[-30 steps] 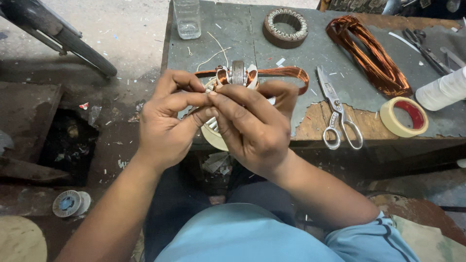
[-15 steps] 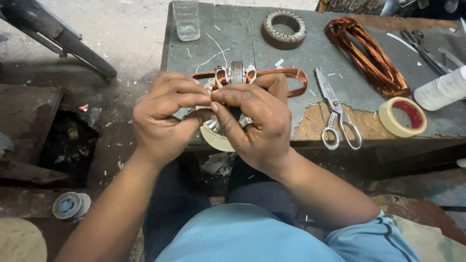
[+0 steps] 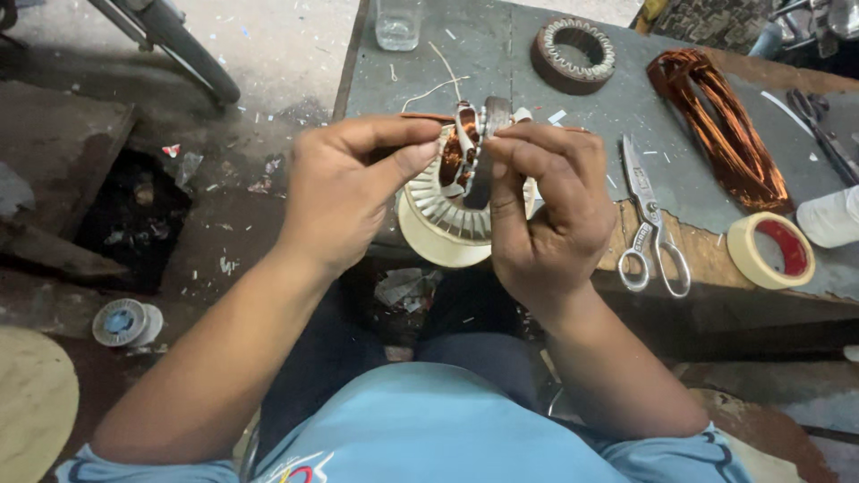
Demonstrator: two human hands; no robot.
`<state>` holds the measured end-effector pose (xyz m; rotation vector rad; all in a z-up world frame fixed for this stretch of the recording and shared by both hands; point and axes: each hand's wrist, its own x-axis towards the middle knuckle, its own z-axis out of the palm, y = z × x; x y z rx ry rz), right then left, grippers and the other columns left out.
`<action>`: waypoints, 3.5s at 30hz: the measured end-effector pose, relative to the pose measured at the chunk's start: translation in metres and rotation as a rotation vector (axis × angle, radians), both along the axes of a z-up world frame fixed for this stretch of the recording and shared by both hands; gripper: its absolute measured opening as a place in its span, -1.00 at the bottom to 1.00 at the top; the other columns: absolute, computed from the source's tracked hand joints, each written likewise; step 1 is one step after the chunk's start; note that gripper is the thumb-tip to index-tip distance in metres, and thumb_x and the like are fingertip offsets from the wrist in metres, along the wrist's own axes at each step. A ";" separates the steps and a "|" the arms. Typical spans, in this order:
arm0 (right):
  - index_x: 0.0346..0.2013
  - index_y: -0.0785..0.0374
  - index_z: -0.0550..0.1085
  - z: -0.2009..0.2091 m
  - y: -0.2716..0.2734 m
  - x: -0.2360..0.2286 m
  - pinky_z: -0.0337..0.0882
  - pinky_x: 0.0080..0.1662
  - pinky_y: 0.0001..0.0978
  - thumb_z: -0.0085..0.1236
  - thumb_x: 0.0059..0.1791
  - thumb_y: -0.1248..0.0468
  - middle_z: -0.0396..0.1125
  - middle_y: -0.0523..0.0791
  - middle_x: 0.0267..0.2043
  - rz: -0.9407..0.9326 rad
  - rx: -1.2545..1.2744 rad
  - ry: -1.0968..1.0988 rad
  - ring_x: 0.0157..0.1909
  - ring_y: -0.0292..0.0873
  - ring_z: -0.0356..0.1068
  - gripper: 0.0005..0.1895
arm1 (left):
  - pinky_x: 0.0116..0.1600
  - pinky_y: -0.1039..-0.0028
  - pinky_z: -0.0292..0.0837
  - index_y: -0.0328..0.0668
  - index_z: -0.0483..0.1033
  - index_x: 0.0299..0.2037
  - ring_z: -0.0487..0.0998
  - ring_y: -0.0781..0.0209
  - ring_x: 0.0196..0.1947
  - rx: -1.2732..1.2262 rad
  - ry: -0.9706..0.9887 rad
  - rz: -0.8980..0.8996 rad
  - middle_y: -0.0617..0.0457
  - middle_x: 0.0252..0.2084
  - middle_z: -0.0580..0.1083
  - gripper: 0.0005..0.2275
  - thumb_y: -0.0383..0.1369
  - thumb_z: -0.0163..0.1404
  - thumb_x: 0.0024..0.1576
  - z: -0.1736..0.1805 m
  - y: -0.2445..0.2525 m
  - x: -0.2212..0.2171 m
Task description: The person winds copper wire around a motor stator, tucking the wire into slots and securing it with white tape. They use scissors to cut tape and continue winding the wire around the stator.
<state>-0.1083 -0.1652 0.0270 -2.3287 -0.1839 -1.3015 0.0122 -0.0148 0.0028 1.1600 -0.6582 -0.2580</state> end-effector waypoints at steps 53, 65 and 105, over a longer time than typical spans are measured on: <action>0.20 0.35 0.49 -0.019 0.000 0.000 0.33 0.21 -0.27 0.33 -0.01 0.40 0.31 0.01 0.25 -0.097 -0.302 0.008 0.16 -0.04 0.30 -0.54 | -0.01 0.54 0.58 -0.45 0.64 -0.04 0.64 0.33 -0.17 -0.074 -0.069 0.004 -0.05 -0.13 0.63 -0.84 -0.46 0.18 0.26 -0.012 -0.016 0.004; 0.17 0.34 0.45 -0.009 -0.001 -0.005 0.38 0.20 -0.27 0.30 -0.04 0.45 0.38 -0.01 0.23 -0.014 -0.217 0.036 0.14 -0.03 0.39 -0.53 | -0.15 0.57 0.57 -0.39 0.68 -0.09 0.63 0.36 -0.27 -0.011 0.063 0.111 -0.05 -0.21 0.66 -0.83 -0.48 0.21 0.15 -0.010 -0.026 -0.004; 0.25 0.43 0.39 -0.051 -0.042 -0.017 0.49 0.31 -0.24 0.36 0.03 0.35 0.42 0.08 0.15 0.257 0.639 0.133 0.24 -0.09 0.46 -0.46 | 0.32 0.47 0.52 -0.29 0.37 0.28 0.58 0.31 0.19 -0.072 -0.166 -0.031 -0.13 0.20 0.49 -0.55 -0.56 0.17 0.17 -0.033 0.001 -0.006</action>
